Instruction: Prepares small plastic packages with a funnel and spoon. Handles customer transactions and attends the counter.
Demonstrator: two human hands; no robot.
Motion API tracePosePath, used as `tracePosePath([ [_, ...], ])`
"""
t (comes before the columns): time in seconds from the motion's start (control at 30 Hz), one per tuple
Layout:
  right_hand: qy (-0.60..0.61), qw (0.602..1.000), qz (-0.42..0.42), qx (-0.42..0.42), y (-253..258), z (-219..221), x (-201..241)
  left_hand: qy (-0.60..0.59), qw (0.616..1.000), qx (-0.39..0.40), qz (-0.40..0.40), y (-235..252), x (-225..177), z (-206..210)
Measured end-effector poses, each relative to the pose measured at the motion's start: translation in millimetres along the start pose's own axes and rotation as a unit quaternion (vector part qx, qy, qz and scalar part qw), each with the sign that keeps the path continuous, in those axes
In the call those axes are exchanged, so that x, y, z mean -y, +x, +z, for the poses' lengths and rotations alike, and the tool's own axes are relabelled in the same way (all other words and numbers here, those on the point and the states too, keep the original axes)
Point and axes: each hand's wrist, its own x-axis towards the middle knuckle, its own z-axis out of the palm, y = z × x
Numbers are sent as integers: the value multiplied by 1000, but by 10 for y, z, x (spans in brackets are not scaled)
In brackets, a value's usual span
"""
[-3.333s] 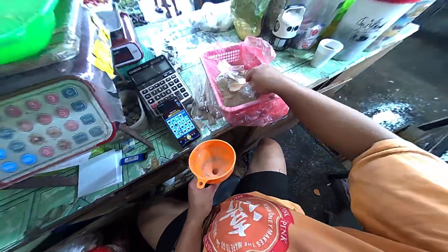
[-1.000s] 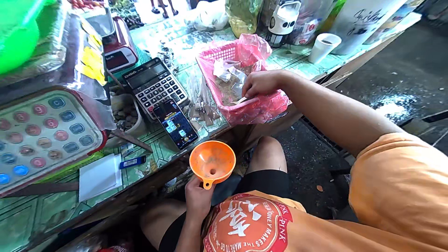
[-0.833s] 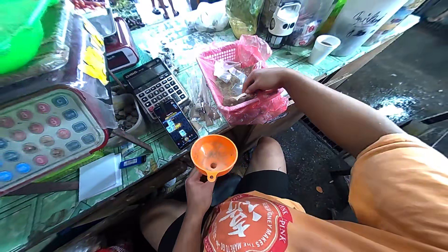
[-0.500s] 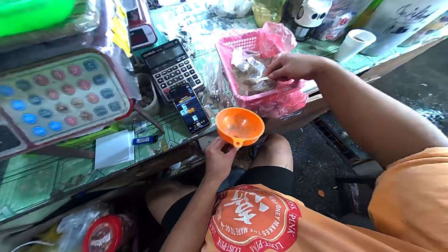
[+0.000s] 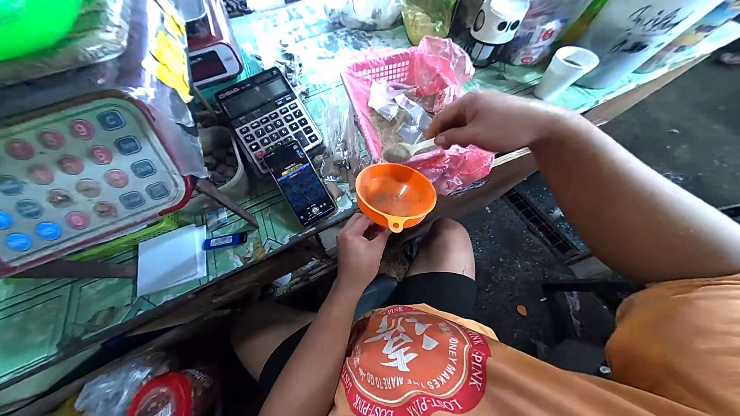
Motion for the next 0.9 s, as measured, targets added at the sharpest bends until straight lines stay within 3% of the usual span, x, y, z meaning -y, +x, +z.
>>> tracePosePath([
  [0.13,-166,980,-103,-23,-142,354,292,-14,1000,-19,11,-20,20,-8],
  [0.2,-185,974,-123,-50,-191,374,331,-27,999,-32,13,-43,47,-6],
  [0.3,-161,975,-114,-103,-160,223,283,-38,997,-62,28,-101,75,-12],
  [0.4,-153,979,-48,-125,39,96,38,-32,995,-76,54,-161,97,-19],
  [0.57,-138,985,71,-68,586,172,-575,-91,993,-56,46,-240,127,-26],
  [0.7,-148,984,86,-47,777,270,-814,-68,997,-32,33,-290,121,-83],
  [0.9,-85,990,72,91,616,205,-575,-65,998,-25,11,-309,126,-89],
])
